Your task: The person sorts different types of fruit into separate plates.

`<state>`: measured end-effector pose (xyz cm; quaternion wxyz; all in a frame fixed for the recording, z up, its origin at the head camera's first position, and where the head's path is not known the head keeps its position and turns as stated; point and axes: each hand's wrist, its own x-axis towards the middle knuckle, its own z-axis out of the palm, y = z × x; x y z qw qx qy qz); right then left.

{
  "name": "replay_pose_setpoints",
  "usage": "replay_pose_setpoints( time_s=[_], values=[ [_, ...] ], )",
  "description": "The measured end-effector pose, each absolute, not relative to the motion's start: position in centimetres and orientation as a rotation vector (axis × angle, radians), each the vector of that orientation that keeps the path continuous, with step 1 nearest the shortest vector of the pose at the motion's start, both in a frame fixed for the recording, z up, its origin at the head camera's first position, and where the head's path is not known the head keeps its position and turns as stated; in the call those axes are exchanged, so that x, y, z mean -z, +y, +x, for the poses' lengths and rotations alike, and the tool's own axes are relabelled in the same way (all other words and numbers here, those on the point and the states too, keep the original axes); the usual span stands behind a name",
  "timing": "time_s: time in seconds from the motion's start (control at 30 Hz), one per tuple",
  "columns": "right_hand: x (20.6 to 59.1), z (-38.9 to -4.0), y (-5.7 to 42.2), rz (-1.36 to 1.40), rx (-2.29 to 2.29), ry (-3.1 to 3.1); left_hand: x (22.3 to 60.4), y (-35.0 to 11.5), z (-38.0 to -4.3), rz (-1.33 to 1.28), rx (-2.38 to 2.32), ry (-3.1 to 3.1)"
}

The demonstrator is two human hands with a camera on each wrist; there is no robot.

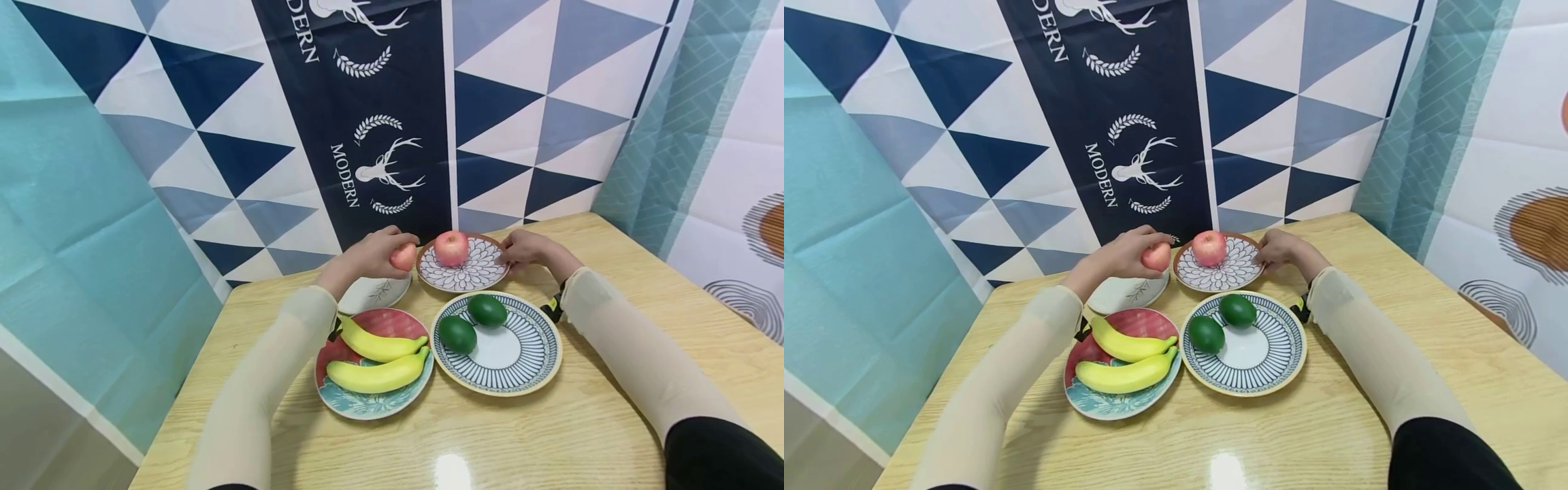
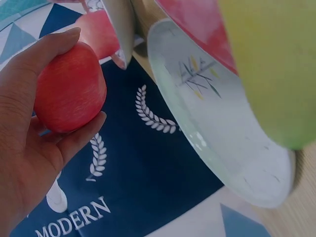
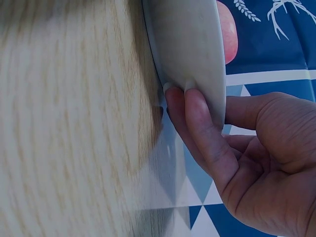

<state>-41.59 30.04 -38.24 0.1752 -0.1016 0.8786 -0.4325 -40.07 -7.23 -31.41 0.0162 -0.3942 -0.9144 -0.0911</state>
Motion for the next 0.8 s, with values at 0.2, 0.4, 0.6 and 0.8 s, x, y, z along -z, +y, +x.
replay_pose_setpoints(
  time_s=[0.2,0.4,0.6,0.8],
  values=[
    [38.2,-41.7,29.9,-0.292,1.217,2.502,31.4,-5.8,-39.7,-1.257,0.330,-2.830],
    [38.3,-41.7,30.0,-0.296,1.211,2.506,31.3,-4.2,-39.5,-1.284,0.366,-2.846],
    [38.3,-41.7,30.0,-0.296,1.206,2.517,31.5,-2.5,-39.6,-1.329,0.351,-2.815],
    [38.3,-41.6,29.9,-0.293,1.234,2.501,32.3,-0.8,-39.4,-1.361,0.301,-2.823]
  ],
)
